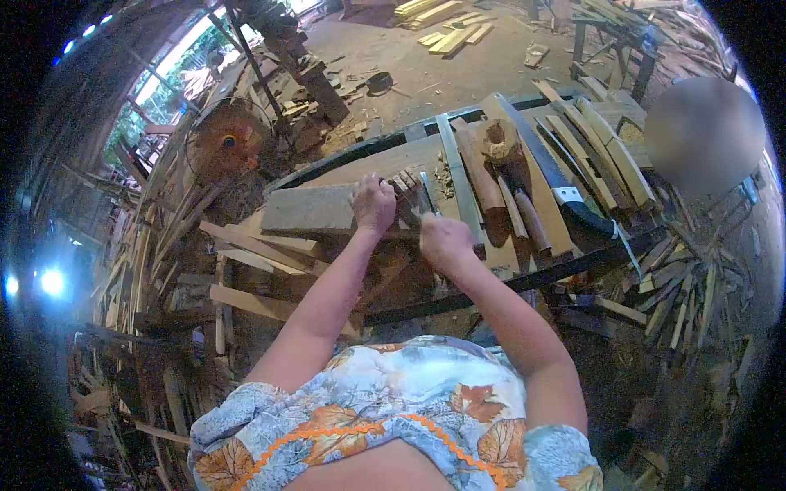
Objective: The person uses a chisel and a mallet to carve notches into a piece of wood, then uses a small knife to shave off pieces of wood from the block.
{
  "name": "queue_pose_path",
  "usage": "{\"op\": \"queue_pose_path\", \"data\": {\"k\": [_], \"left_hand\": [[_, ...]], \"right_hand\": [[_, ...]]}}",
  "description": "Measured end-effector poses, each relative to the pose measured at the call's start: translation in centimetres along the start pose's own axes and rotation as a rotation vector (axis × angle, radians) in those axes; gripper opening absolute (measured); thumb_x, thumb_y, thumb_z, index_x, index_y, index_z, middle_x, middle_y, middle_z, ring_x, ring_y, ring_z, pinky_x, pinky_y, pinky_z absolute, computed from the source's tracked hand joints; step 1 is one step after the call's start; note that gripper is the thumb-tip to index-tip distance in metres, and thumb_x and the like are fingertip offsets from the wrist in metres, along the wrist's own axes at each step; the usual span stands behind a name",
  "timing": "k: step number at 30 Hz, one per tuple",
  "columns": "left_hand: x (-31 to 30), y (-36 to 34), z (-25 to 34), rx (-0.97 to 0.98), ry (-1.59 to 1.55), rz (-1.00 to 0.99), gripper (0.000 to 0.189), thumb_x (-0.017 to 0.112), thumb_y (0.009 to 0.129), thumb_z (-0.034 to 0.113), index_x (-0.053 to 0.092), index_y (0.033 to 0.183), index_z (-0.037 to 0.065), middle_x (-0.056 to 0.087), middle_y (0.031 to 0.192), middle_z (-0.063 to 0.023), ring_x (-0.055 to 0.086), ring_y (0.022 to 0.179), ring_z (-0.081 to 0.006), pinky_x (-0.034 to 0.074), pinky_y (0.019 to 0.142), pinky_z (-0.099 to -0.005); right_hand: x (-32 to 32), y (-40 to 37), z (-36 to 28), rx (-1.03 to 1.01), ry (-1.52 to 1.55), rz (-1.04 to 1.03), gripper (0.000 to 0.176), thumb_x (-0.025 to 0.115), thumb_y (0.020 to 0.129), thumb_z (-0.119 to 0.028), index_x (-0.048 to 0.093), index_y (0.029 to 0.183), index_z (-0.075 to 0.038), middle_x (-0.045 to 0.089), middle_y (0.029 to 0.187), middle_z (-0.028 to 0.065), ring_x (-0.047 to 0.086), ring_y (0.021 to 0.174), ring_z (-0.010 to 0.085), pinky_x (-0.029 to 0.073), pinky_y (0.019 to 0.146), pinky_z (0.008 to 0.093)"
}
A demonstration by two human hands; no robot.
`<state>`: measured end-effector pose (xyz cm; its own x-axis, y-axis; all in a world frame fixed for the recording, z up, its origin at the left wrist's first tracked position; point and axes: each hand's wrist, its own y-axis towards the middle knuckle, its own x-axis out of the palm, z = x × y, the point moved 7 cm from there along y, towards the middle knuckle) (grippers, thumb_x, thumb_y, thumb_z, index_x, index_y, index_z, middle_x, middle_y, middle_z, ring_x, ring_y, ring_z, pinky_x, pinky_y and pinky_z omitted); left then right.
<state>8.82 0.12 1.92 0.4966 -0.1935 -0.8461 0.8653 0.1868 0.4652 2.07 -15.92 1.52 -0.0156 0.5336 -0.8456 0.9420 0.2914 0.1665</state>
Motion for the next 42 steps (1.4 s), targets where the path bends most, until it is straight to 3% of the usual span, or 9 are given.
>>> {"op": "queue_pose_path", "data": {"k": [7,10,17,21,31,42], "left_hand": [[0.3,-0.8,-2.1,0.063,-0.231,-0.038,0.023,0.048,0.082,0.028,0.057,0.094,0.009,0.057,0.098,-0.0121,0.051,0.1,-0.0324,0.036,0.086,-0.0485],[-0.8,-1.3,-1.6,-0.059,0.047,0.06,0.024,0.048,0.082,0.03,0.056,0.094,0.01,0.056,0.1,-0.0113,0.05,0.101,-0.0307,0.035,0.085,-0.0485],[-1.2,-1.0,-1.3,-0.043,0.019,-0.022,0.024,0.048,0.081,0.029,0.057,0.094,0.01,0.056,0.1,-0.0115,0.051,0.1,-0.0303,0.036,0.083,-0.0482],[-1.1,-1.2,-1.3,-0.026,0.011,0.042,0.023,0.048,0.081,0.027,0.057,0.094,0.01,0.056,0.101,-0.0113,0.051,0.1,-0.0302,0.036,0.083,-0.0484],[-0.4,-1.1,-1.7,-0.01,0.048,0.078,0.022,0.048,0.08,0.028,0.056,0.091,0.011,0.057,0.097,-0.0098,0.052,0.096,-0.0293,0.037,0.082,-0.0467],[-0.8,-0.8,-1.4,-0.028,0.041,0.05,0.023,0.048,0.08,0.028,0.057,0.093,0.01,0.057,0.098,-0.0108,0.051,0.097,-0.0295,0.037,0.08,-0.0465]], "right_hand": [[0.3,2.0,-0.4,0.034,0.007,-0.011,0.017,0.048,0.083,-0.015,0.06,0.089,-0.004,0.065,0.083,0.0208,0.064,0.082,0.0369,0.051,0.072,0.0447],[0.7,2.0,-0.4,0.033,0.001,-0.003,0.018,0.049,0.084,-0.017,0.061,0.09,-0.005,0.065,0.084,0.0202,0.064,0.083,0.0371,0.051,0.073,0.0444],[-3.0,2.5,-2.9,0.016,0.085,0.038,0.021,0.051,0.083,-0.021,0.061,0.089,-0.004,0.064,0.082,0.0211,0.063,0.083,0.0374,0.05,0.073,0.0443],[-6.7,2.4,-4.9,-0.006,0.135,0.161,0.021,0.05,0.085,-0.022,0.06,0.088,-0.003,0.064,0.08,0.0214,0.063,0.081,0.039,0.049,0.072,0.0459],[-0.8,-0.5,-2.0,0.023,0.056,-0.022,0.018,0.05,0.086,-0.021,0.057,0.092,-0.005,0.065,0.081,0.0178,0.063,0.081,0.0372,0.049,0.07,0.0461],[-1.9,-6.6,-0.9,0.028,0.002,-0.118,0.015,0.047,0.085,-0.016,0.054,0.09,-0.003,0.063,0.072,0.02,0.063,0.07,0.0378,0.05,0.065,0.0474]]}}
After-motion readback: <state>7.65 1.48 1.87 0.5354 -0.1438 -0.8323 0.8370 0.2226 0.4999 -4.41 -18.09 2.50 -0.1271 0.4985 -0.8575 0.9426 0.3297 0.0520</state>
